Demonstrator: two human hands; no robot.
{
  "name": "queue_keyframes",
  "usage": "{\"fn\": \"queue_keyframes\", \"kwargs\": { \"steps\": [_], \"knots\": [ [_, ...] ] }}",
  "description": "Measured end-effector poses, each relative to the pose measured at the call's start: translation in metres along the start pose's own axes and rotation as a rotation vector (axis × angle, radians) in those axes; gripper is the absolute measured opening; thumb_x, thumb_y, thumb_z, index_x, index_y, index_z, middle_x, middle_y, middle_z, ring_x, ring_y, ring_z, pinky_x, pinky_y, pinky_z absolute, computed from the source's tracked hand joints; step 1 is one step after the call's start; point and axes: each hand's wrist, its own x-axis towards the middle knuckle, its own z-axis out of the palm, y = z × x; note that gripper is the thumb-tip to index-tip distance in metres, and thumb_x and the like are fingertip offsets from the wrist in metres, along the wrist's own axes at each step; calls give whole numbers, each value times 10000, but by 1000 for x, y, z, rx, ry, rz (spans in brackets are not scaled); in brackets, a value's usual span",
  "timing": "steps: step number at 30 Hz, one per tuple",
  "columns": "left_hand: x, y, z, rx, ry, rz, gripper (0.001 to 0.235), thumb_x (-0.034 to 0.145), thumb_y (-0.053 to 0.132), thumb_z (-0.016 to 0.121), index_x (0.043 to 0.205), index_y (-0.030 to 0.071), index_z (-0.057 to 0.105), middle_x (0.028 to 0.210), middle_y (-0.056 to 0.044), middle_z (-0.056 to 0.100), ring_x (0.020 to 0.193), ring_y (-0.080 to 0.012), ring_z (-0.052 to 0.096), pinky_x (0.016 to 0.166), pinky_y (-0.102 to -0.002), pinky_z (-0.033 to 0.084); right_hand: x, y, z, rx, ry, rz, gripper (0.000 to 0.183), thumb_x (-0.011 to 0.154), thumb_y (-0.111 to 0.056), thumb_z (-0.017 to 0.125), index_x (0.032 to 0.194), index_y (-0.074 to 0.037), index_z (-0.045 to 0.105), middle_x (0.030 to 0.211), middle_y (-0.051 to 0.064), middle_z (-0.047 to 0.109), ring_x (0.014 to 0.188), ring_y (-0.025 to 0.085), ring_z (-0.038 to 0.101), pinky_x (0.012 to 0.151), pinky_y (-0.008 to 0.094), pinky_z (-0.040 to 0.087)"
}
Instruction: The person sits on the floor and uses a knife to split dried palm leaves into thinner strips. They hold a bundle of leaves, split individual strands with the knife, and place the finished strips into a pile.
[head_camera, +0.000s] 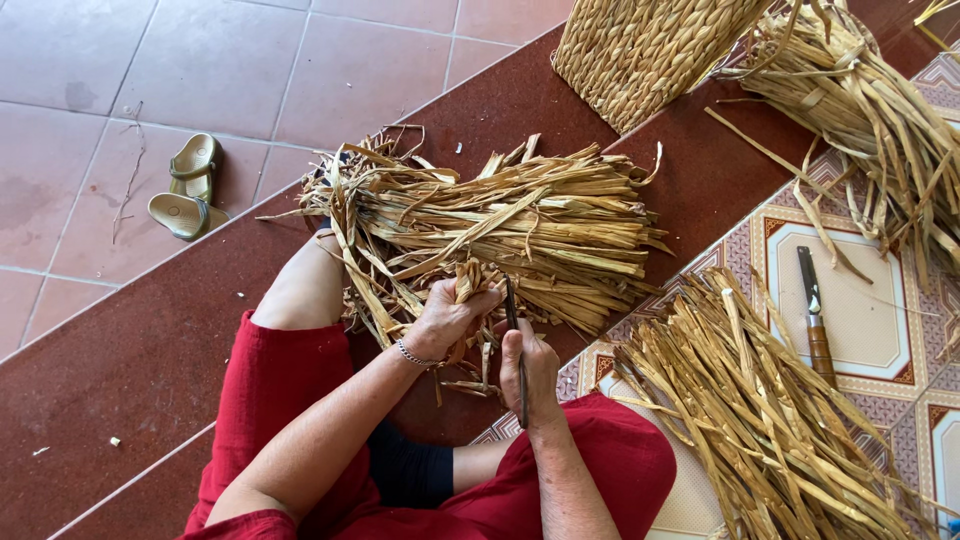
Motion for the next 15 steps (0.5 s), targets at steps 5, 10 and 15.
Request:
{"fn": "queue_keyframes", "kwargs": {
  "steps": [5, 10, 15],
  "knots": [
    [-4, -10, -3, 13, -104, 21, 74, 981, 93, 752, 976, 23, 776, 848, -2, 733, 740, -64, 647, 660, -258, 548, 5, 9, 0, 34, 45, -140, 772, 1109, -617, 156, 1183, -15, 635, 667, 87, 596, 617, 299, 676, 577, 428, 534],
    [-3, -11, 3, -14, -146, 15, 91, 955, 137, 732, 933, 49, 743, 923, -22, 762, 830, -61, 706, 740, -253, 601, 7, 33, -3, 228, 37, 116, 816, 1030, -681, 166, 1092, -52, 683, 551, 17, 491, 451, 123, 510, 427, 318, 436],
    [26, 11, -24, 162, 31, -18, 167, 952, 246, 719, 899, 91, 752, 928, -67, 801, 886, -109, 732, 861, -231, 592, 13, 56, -34, 474, 158, 365, 844, 947, -749, 221, 1053, -60, 697, 591, -54, 479, 445, 45, 434, 365, 245, 384]
  ]
}}
